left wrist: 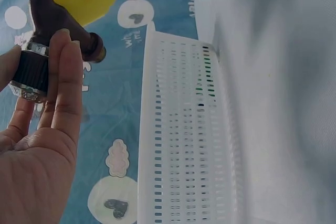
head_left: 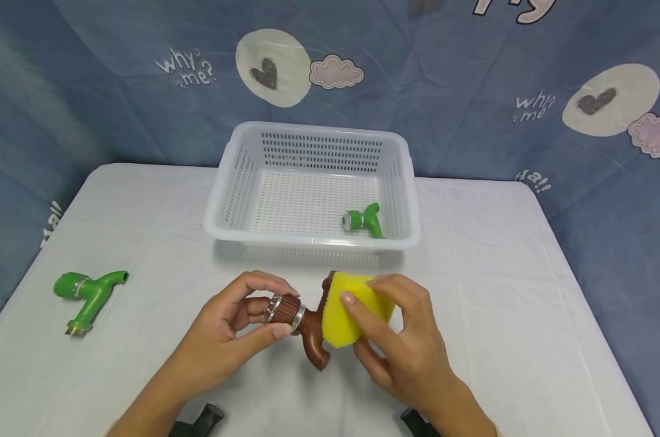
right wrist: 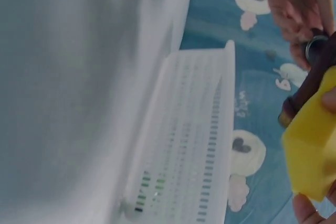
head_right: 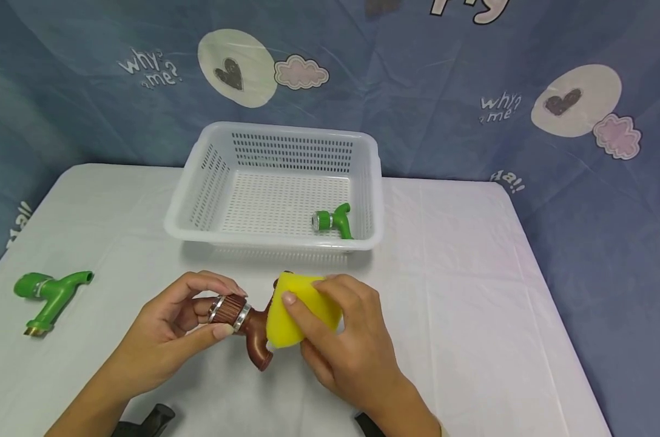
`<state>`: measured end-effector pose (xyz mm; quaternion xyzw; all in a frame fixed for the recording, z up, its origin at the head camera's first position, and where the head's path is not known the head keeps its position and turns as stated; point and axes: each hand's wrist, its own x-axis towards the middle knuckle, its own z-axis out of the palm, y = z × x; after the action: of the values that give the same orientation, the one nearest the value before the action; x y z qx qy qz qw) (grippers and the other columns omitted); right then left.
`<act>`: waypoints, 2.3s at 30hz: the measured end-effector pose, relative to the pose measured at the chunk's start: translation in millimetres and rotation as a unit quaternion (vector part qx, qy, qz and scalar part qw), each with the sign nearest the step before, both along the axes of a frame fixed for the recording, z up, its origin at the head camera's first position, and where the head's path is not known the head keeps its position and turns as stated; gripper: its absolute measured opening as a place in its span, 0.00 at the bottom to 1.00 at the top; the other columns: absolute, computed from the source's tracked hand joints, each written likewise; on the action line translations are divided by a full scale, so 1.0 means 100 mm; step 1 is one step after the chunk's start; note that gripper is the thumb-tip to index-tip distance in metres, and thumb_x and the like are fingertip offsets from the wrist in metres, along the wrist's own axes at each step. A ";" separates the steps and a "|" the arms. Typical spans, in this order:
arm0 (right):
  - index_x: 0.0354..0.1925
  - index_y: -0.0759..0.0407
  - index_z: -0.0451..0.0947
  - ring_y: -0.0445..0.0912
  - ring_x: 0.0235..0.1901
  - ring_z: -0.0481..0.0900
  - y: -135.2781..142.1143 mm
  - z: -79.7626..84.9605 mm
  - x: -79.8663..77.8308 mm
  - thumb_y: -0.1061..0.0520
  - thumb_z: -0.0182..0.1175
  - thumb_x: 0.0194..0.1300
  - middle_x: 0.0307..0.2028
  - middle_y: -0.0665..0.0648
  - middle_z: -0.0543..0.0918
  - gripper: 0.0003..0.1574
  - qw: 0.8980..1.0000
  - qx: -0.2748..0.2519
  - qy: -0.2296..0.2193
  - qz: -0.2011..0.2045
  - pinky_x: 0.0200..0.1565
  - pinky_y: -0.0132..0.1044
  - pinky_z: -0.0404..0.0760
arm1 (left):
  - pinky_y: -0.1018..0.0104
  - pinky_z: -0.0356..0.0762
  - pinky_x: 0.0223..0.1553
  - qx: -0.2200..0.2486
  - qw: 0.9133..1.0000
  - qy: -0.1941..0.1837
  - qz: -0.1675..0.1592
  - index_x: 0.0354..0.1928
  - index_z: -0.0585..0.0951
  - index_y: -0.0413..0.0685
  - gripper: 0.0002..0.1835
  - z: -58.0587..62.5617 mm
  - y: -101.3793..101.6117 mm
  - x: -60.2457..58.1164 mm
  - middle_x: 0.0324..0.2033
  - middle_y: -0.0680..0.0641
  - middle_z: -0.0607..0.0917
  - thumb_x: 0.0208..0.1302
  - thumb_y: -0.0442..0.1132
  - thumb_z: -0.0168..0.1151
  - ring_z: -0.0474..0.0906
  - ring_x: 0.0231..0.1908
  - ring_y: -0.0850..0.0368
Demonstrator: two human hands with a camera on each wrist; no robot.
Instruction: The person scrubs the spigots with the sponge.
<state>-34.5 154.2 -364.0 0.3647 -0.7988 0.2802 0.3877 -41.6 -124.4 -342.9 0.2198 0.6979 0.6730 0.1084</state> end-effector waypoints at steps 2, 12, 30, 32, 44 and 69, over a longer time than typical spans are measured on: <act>0.59 0.59 0.83 0.65 0.51 0.74 0.02 -0.02 0.00 0.57 0.53 0.75 0.52 0.71 0.76 0.21 1.000 0.009 -0.019 -0.021 0.57 0.51 0.74 | 0.59 0.88 0.44 0.001 1.000 -0.002 -0.001 0.59 0.76 0.47 0.25 0.00 0.00 0.00 0.57 0.45 0.80 0.65 0.22 0.70 0.87 0.46 0.45; 0.58 0.56 0.84 0.64 0.52 0.72 0.00 0.03 0.10 0.49 0.53 0.76 0.54 0.72 0.77 0.22 0.998 -0.027 -0.048 0.010 0.53 0.50 0.72 | 0.64 0.86 0.42 -0.028 0.998 0.056 0.022 0.53 0.81 0.50 0.27 -0.03 0.05 -0.03 0.47 0.49 0.83 0.53 0.25 0.81 0.83 0.39 0.52; 0.53 0.54 0.84 0.55 0.49 0.74 -0.01 0.17 0.17 0.48 0.55 0.72 0.54 0.62 0.82 0.20 0.984 -0.015 -0.117 0.135 0.50 0.44 0.78 | 0.69 0.85 0.39 -0.099 0.983 0.129 0.082 0.52 0.83 0.56 0.27 -0.07 0.06 -0.03 0.42 0.55 0.82 0.51 0.30 0.83 0.78 0.38 0.58; 0.55 0.55 0.84 0.56 0.50 0.74 0.00 0.16 0.17 0.46 0.56 0.74 0.56 0.63 0.81 0.21 0.985 -0.026 -0.123 0.115 0.51 0.45 0.77 | 0.67 0.86 0.40 -0.098 0.986 0.112 0.071 0.52 0.82 0.57 0.28 -0.06 0.06 -0.03 0.43 0.55 0.82 0.52 0.31 0.83 0.79 0.40 0.58; 0.55 0.53 0.85 0.51 0.50 0.76 -0.07 0.14 0.21 0.47 0.62 0.72 0.57 0.59 0.82 0.19 0.977 0.020 -0.137 0.163 0.54 0.39 0.79 | 0.69 0.85 0.40 -0.107 0.981 0.128 0.104 0.52 0.83 0.56 0.27 -0.05 0.05 -0.03 0.43 0.55 0.82 0.51 0.30 0.83 0.78 0.38 0.58; 0.58 0.55 0.83 0.49 0.53 0.77 -0.07 0.16 0.22 0.48 0.64 0.72 0.60 0.58 0.80 0.21 0.970 0.015 -0.166 0.175 0.56 0.35 0.80 | 0.70 0.85 0.41 -0.091 0.981 0.131 0.110 0.54 0.83 0.54 0.28 -0.07 0.05 -0.03 0.46 0.52 0.82 0.53 0.26 0.81 0.79 0.38 0.56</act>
<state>-12.3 147.5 -348.3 0.4529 -0.7801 0.3880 0.1894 -44.9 -119.9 -349.9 0.2167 0.7845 0.5797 -0.0389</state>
